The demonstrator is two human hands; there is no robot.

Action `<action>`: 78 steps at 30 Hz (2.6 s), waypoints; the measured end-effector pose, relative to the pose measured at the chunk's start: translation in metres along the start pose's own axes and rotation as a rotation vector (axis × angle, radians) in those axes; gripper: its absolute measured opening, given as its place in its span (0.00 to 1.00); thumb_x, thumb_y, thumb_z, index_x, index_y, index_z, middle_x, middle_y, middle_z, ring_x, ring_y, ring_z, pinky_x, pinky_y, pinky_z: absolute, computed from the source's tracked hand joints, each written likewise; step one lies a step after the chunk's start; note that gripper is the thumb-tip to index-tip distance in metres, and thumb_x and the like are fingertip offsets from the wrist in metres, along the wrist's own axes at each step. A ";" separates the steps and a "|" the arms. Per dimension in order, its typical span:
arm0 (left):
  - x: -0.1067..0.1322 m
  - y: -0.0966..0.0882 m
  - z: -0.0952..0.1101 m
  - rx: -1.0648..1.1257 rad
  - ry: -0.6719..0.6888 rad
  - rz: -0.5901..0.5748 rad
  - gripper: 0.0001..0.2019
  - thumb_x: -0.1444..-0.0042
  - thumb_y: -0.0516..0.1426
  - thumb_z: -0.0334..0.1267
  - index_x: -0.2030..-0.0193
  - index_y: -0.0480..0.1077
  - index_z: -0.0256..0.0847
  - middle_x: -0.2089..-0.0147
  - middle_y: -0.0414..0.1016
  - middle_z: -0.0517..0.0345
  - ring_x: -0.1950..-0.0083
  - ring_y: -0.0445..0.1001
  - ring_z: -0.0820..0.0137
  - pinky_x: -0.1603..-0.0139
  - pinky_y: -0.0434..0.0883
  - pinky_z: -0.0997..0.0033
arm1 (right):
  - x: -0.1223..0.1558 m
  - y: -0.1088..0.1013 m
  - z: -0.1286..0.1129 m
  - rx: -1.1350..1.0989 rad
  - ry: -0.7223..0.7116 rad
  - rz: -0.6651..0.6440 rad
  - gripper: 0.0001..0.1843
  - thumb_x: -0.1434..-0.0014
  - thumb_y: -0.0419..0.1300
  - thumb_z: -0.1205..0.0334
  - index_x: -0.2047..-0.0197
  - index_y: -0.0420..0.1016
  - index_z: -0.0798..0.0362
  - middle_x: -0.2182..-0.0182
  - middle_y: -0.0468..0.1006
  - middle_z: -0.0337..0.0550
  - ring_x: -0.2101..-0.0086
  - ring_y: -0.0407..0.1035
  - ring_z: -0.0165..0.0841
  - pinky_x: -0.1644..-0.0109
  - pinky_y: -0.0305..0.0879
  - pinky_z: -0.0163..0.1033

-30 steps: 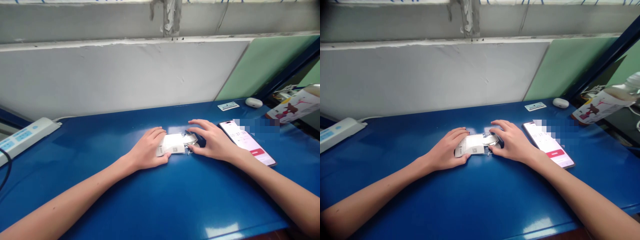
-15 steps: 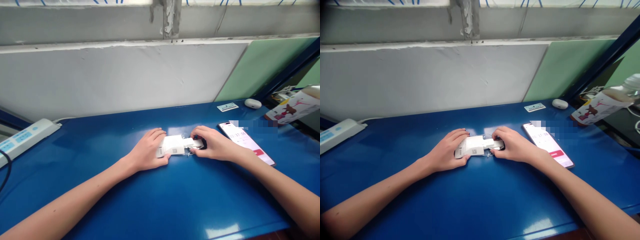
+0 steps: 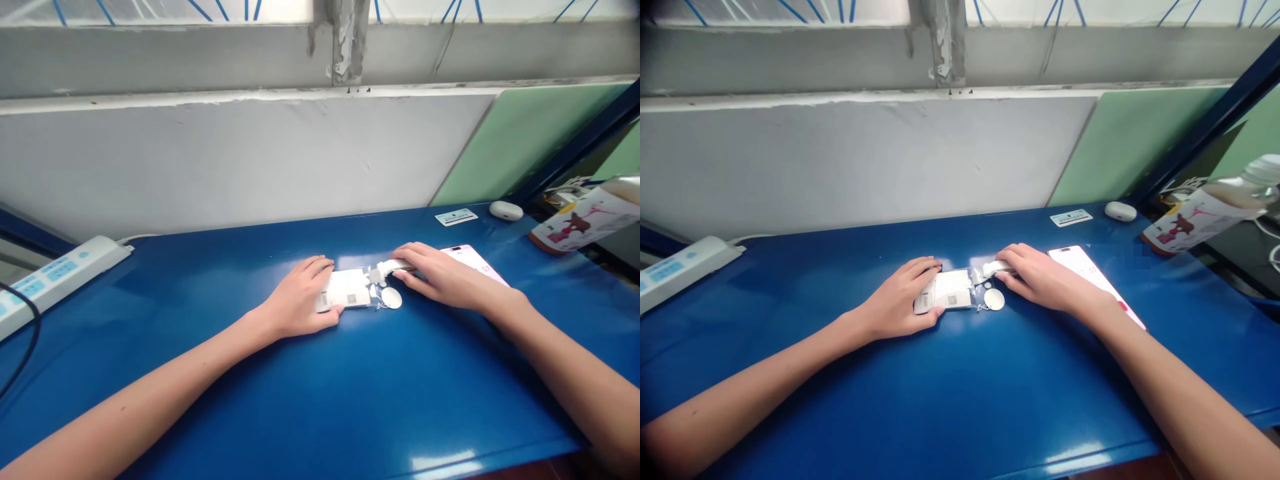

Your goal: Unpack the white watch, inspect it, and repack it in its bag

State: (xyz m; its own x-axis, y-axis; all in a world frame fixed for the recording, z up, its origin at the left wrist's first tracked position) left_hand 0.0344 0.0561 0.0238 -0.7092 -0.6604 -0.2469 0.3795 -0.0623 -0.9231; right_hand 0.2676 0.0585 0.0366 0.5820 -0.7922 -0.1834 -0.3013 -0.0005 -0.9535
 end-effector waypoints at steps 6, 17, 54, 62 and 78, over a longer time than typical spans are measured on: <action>0.000 -0.002 0.001 -0.016 -0.020 -0.066 0.34 0.46 0.60 0.49 0.37 0.64 0.27 0.34 0.65 0.28 0.33 0.62 0.39 0.35 0.63 0.38 | 0.001 -0.020 0.011 -0.028 0.016 0.183 0.19 0.31 0.50 0.55 0.41 0.67 0.49 0.48 0.73 0.53 0.52 0.73 0.45 0.49 0.72 0.49; -0.005 -0.039 0.045 -0.042 0.147 0.269 0.22 0.37 0.57 0.43 0.38 0.65 0.38 0.37 0.71 0.42 0.30 0.61 0.49 0.31 0.59 0.43 | -0.004 -0.024 -0.047 -0.217 -0.100 0.337 0.15 0.33 0.56 0.57 0.45 0.73 0.51 0.53 0.78 0.51 0.56 0.76 0.41 0.54 0.74 0.45; -0.004 0.021 0.043 1.850 -0.694 -0.166 0.17 0.28 0.46 0.34 0.59 0.74 0.28 0.62 0.81 0.39 0.63 0.82 0.62 0.58 0.76 0.63 | -0.099 0.030 -0.084 -2.061 0.357 -0.205 0.30 0.28 0.39 0.52 0.48 0.76 0.63 0.52 0.82 0.57 0.53 0.78 0.39 0.46 0.71 0.42; 0.000 0.025 0.044 1.858 -0.732 -0.176 0.15 0.31 0.53 0.41 0.59 0.74 0.29 0.60 0.81 0.38 0.63 0.82 0.60 0.57 0.76 0.61 | -0.098 0.030 -0.083 -2.112 0.392 -0.195 0.29 0.31 0.39 0.56 0.47 0.73 0.68 0.51 0.81 0.62 0.50 0.77 0.42 0.38 0.66 0.47; 0.000 0.023 0.043 1.811 -0.747 -0.169 0.15 0.29 0.49 0.37 0.57 0.73 0.30 0.61 0.82 0.39 0.62 0.83 0.62 0.57 0.78 0.62 | -0.095 0.032 -0.084 -2.144 0.372 -0.260 0.28 0.35 0.41 0.58 0.44 0.72 0.62 0.55 0.83 0.55 0.54 0.78 0.41 0.41 0.67 0.47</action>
State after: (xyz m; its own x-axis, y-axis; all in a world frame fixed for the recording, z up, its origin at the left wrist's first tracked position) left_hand 0.0684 0.0224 0.0153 -0.6308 -0.6669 0.3966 0.7492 -0.3903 0.5352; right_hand 0.1392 0.0826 0.0434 0.6851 -0.7105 0.1606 -0.5606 -0.3734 0.7391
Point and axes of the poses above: each hand's wrist, its own x-axis away from the middle knuckle, its own y-axis out of the palm, z = x × y, the point moved 6 cm from there along -x, towards the middle knuckle
